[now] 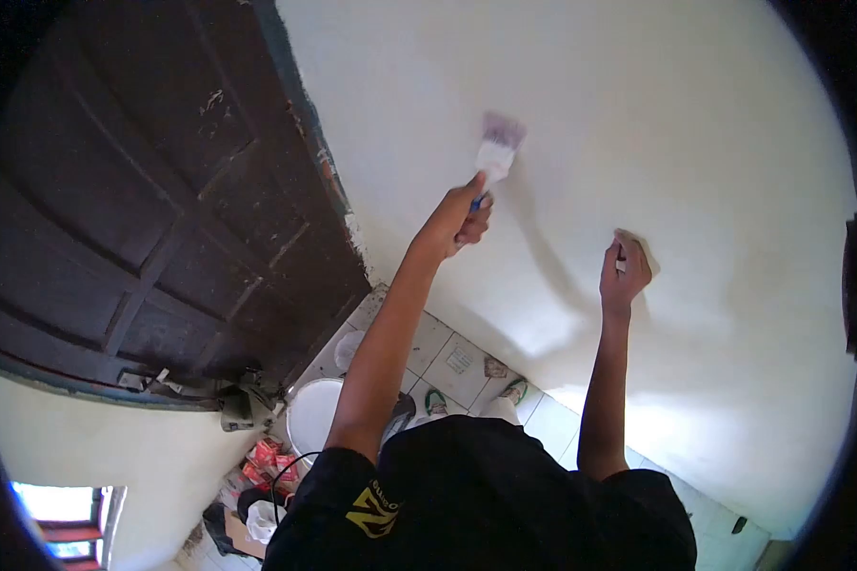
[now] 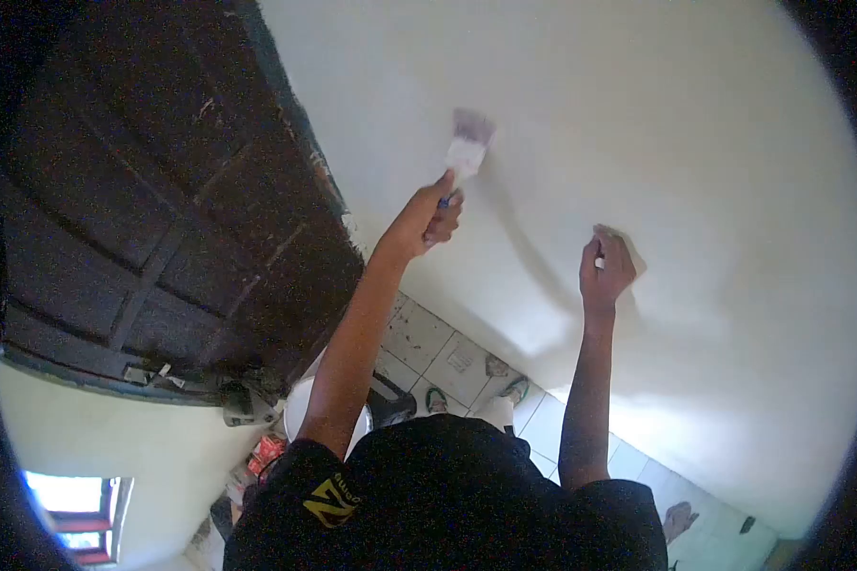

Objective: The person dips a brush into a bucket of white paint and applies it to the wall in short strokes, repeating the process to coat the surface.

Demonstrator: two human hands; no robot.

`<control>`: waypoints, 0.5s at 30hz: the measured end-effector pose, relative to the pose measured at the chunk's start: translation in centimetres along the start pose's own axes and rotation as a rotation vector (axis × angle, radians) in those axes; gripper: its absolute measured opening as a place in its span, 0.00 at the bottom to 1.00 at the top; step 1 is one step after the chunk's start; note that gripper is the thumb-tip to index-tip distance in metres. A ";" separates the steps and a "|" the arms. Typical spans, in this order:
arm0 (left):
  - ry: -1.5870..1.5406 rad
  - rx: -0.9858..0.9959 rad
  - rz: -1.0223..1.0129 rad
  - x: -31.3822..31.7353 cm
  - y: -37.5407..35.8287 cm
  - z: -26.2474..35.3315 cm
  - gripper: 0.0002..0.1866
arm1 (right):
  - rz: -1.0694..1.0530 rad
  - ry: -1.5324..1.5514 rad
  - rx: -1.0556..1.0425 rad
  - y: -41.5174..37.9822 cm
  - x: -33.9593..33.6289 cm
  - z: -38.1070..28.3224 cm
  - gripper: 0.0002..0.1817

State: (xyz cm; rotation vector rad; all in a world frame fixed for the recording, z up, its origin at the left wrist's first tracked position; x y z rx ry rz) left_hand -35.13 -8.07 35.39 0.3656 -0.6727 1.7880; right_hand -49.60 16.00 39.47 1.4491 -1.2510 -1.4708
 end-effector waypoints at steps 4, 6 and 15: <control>0.026 -0.185 0.195 -5.6 -0.1 -8.1 0.25 | -0.136 0.093 0.125 -0.1 0.1 -0.4 0.08; -0.065 -0.275 0.220 -6.7 -0.4 -11.2 0.24 | -0.191 0.136 0.212 -0.5 0.0 -0.5 0.08; -0.007 -0.179 0.112 2.2 -2.2 -0.1 0.18 | -0.410 0.212 0.419 0.3 -0.9 -1.0 0.07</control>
Point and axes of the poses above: each hand's wrist, its own y-axis towards the middle knuckle, its own x-axis out of the palm, z = x × y, the point moved 5 cm from there along y, towards the middle knuckle, and after that the axes turned 8 degrees about -x, right-handed, at the moved point
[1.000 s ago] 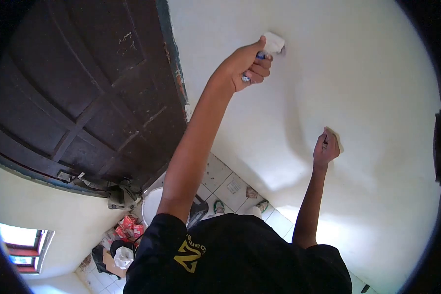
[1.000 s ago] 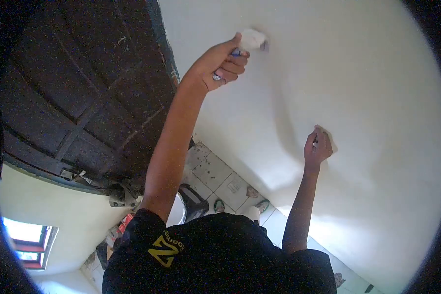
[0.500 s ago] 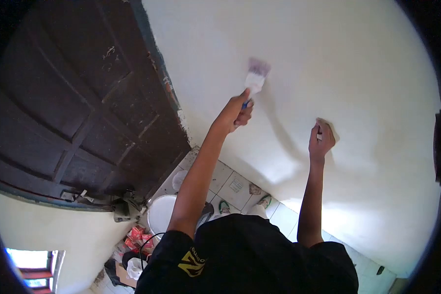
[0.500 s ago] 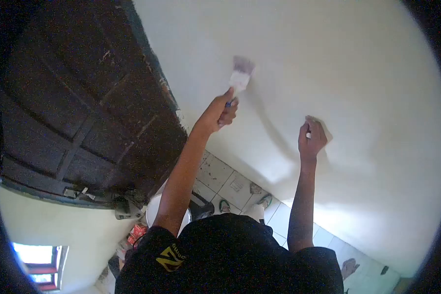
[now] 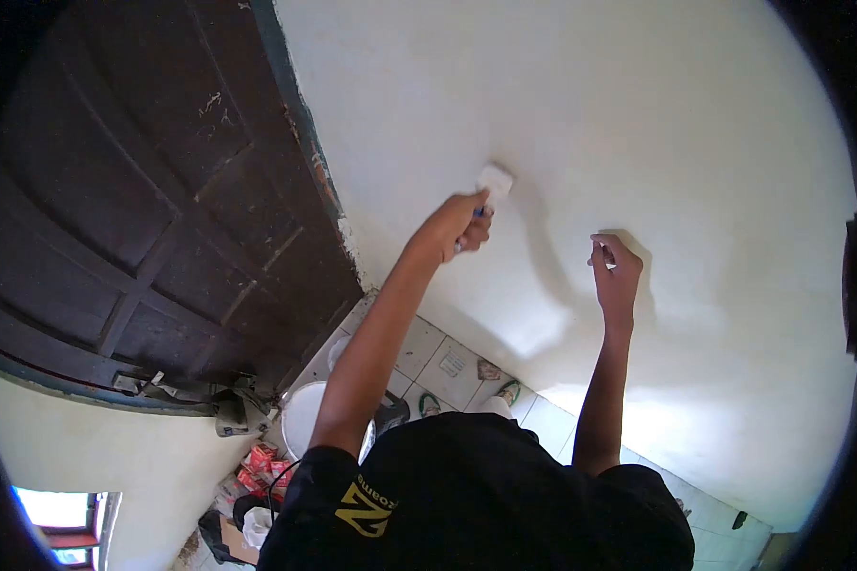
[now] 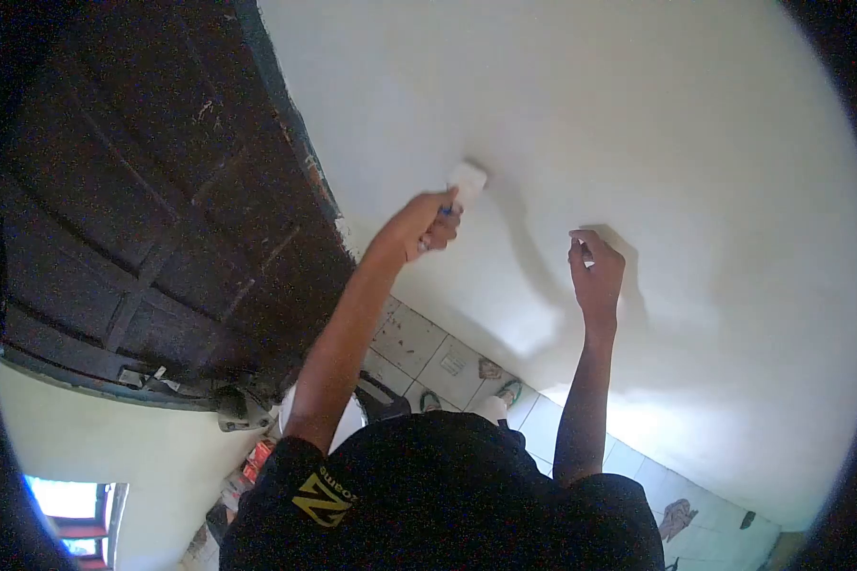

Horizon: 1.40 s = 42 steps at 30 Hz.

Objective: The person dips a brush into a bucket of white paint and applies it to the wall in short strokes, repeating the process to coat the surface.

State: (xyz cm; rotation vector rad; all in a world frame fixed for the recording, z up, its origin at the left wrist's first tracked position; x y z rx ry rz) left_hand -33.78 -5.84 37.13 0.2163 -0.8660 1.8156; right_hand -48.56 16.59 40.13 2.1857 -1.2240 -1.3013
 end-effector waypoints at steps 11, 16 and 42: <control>0.172 0.351 -0.162 7.0 -6.3 11.3 0.21 | 0.143 0.063 -0.051 2.3 -3.9 -4.5 0.07; 0.040 0.355 -0.222 5.9 -4.4 7.7 0.24 | 0.257 0.133 -0.168 2.7 -3.5 -2.7 0.07; 0.014 0.070 -0.118 5.7 -3.0 4.5 0.19 | 0.610 -0.268 -0.607 2.1 -1.4 1.6 0.11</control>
Point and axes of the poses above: each hand's wrist, its own y-axis towards the middle knuckle, its own x-axis out of the palm, z = x × y, the point moved 5 cm from there along y, towards the middle knuckle, and after that the axes turned 8 degrees about -x, right-handed, at the moved point
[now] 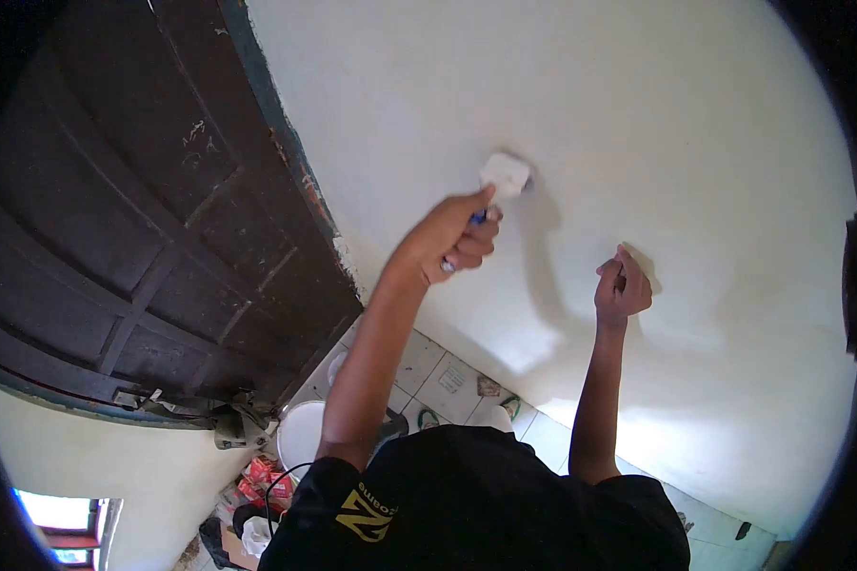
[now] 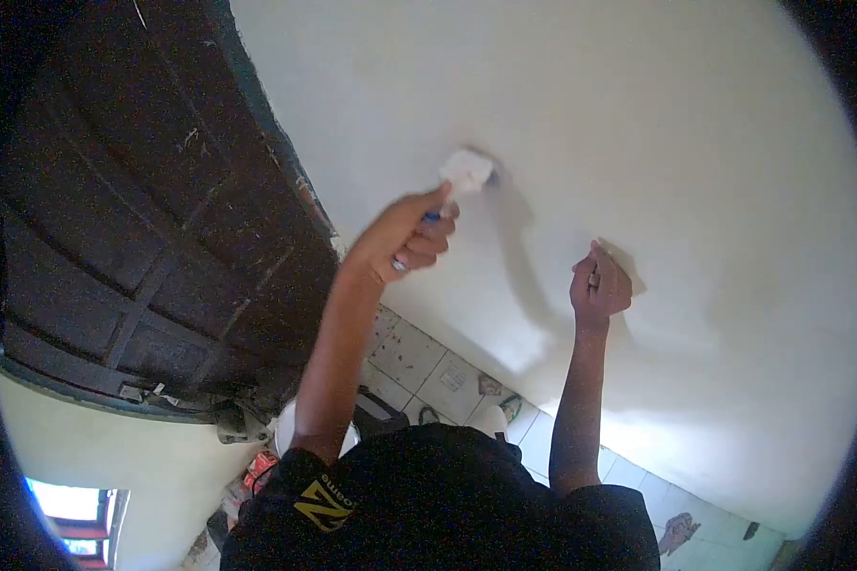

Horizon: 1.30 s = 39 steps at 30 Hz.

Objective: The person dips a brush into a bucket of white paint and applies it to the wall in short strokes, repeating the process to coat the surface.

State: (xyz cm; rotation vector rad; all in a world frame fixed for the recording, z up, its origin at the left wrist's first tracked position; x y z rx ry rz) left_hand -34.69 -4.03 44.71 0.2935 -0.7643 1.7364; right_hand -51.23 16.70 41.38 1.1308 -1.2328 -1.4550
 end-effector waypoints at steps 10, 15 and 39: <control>0.045 0.369 -0.184 3.8 -3.5 9.0 0.22 | -0.005 -0.057 -0.094 -0.1 0.0 -0.2 0.11; -0.092 0.185 -0.015 -5.1 2.3 0.9 0.23 | -0.025 -0.012 -0.067 0.0 0.1 -0.4 0.11; 0.117 0.061 0.427 -14.2 1.8 -2.4 0.23 | -0.167 0.069 0.045 -0.5 0.9 0.0 0.11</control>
Point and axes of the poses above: each hand's wrist, its own y-axis towards the middle knuckle, its own x-axis out of the palm, z = x × y, the point moved 5 cm from there along y, towards the middle knuckle, and after that the axes turned 8 degrees about -x, right-handed, at the moved point
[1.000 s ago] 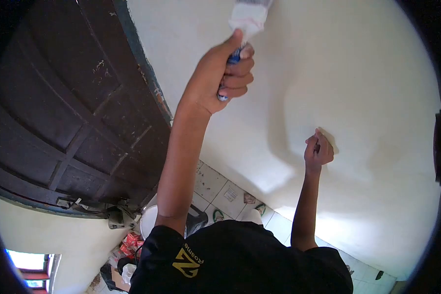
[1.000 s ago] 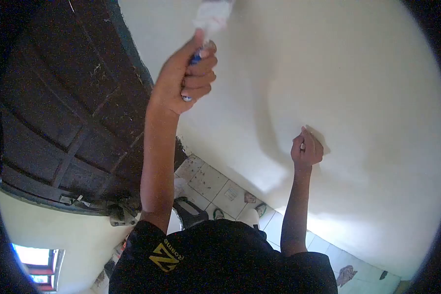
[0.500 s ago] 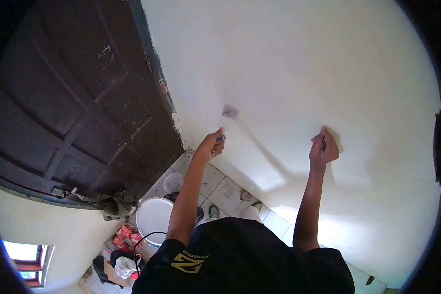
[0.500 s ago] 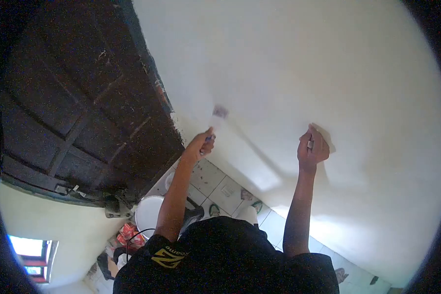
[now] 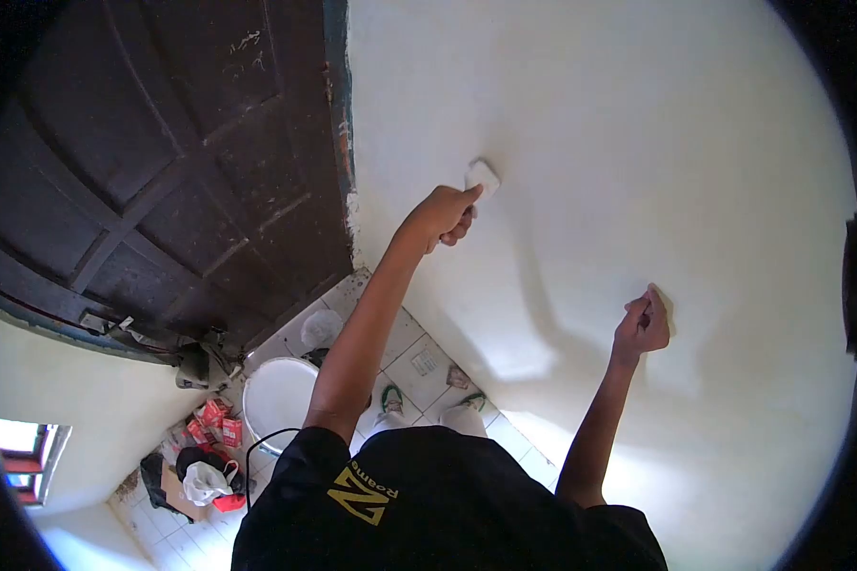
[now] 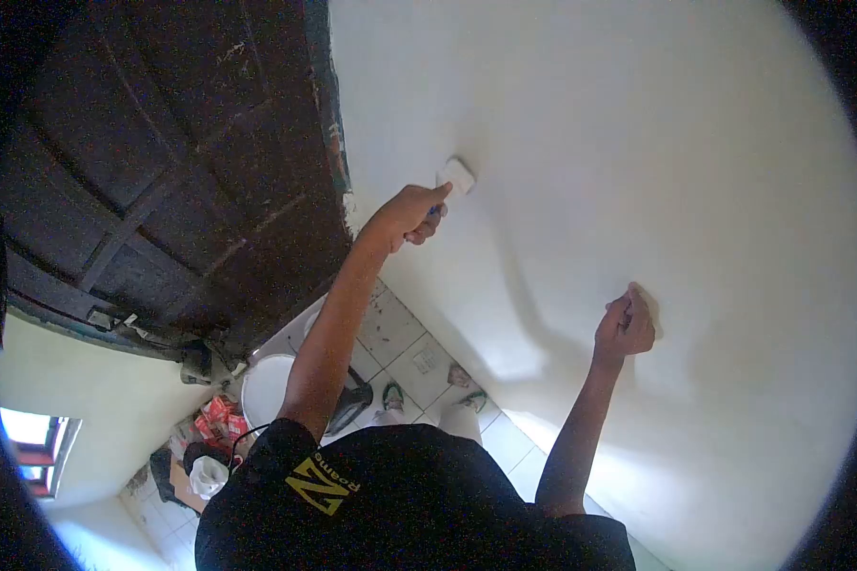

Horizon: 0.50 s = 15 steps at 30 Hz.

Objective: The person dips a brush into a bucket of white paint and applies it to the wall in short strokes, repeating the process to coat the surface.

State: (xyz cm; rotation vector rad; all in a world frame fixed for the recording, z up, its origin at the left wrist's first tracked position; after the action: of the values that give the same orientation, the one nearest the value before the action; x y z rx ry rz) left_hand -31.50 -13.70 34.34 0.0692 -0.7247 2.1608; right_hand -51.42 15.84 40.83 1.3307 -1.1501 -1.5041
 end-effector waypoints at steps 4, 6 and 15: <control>0.081 0.044 -0.029 0.7 -2.1 3.4 0.25 | 0.028 -0.037 0.010 -0.1 0.1 -0.3 0.10; 0.013 0.087 -0.093 1.1 -3.0 4.7 0.24 | 0.053 -0.042 -0.003 -0.1 0.3 -0.3 0.10; -0.207 0.386 -0.425 4.0 -6.0 10.9 0.24 | 0.063 -0.077 -0.073 -0.2 0.0 -0.3 0.11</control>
State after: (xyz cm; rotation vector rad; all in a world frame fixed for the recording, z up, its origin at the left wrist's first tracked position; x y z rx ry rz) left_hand -31.80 -13.61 47.43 0.6028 -0.3527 1.8651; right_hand -51.11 15.83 40.65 1.1857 -1.1633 -1.5481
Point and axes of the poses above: each hand's wrist, its own y-axis towards the middle knuckle, its own x-axis out of the palm, z = x × y, the point moved 5 cm from there along y, towards the middle knuckle, and after that the axes turned 8 degrees about -x, right-handed, at the moved point
